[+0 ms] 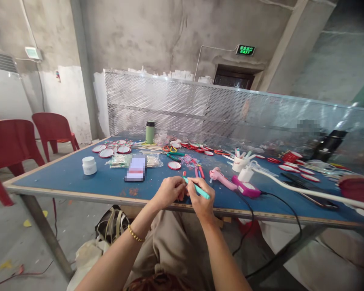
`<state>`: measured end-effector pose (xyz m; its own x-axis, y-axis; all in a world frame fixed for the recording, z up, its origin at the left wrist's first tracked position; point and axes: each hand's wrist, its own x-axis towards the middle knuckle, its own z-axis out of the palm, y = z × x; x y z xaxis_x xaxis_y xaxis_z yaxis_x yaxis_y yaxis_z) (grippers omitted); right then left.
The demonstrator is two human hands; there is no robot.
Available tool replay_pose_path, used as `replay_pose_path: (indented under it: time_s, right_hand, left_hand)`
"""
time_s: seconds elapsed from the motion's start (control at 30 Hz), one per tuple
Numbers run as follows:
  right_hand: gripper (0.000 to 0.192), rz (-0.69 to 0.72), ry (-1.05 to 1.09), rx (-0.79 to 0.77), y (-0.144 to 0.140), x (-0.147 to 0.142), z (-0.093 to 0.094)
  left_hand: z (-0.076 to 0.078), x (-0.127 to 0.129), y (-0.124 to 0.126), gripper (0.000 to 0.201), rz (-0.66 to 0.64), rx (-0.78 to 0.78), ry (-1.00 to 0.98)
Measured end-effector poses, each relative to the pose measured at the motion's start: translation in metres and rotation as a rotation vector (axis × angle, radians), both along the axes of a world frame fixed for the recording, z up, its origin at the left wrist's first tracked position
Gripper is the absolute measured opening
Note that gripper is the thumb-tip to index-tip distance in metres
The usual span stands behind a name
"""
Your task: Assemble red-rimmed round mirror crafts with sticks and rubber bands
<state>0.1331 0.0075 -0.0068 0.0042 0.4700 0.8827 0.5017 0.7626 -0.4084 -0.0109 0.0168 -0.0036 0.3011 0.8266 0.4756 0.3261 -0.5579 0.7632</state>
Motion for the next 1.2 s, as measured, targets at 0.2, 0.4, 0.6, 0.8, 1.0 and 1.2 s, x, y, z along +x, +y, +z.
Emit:
replay_pose_path:
  time_s: [0.2, 0.4, 0.6, 0.8, 1.0, 1.2]
  right_hand:
    - [0.016, -0.005, 0.011, -0.005, 0.0000, 0.0006, -0.0020]
    - [0.015, -0.005, 0.025, -0.002, 0.0000, 0.0001, -0.0013]
    - [0.016, -0.011, 0.028, -0.010, 0.0000, -0.0005, -0.0001]
    - [0.016, -0.017, 0.043, -0.020, 0.0010, 0.0009, -0.0025]
    - [0.015, -0.016, 0.033, -0.015, 0.0013, 0.0009, -0.0028]
    - [0.017, -0.011, 0.025, -0.020, 0.0016, 0.0006, -0.0027]
  left_hand:
    - [0.0017, -0.0001, -0.0010, 0.020, -0.002, -0.007, 0.004]
    - [0.0026, -0.0005, -0.0021, 0.020, 0.004, -0.015, 0.007]
    - [0.0029, -0.0001, -0.0022, 0.020, 0.009, -0.021, 0.012]
    - [0.0038, -0.0005, -0.0027, 0.019, 0.000, -0.023, 0.009]
    - [0.0024, 0.0000, -0.0013, 0.019, 0.005, -0.028, 0.002]
    - [0.0020, 0.0004, -0.0016, 0.020, 0.001, -0.025, -0.011]
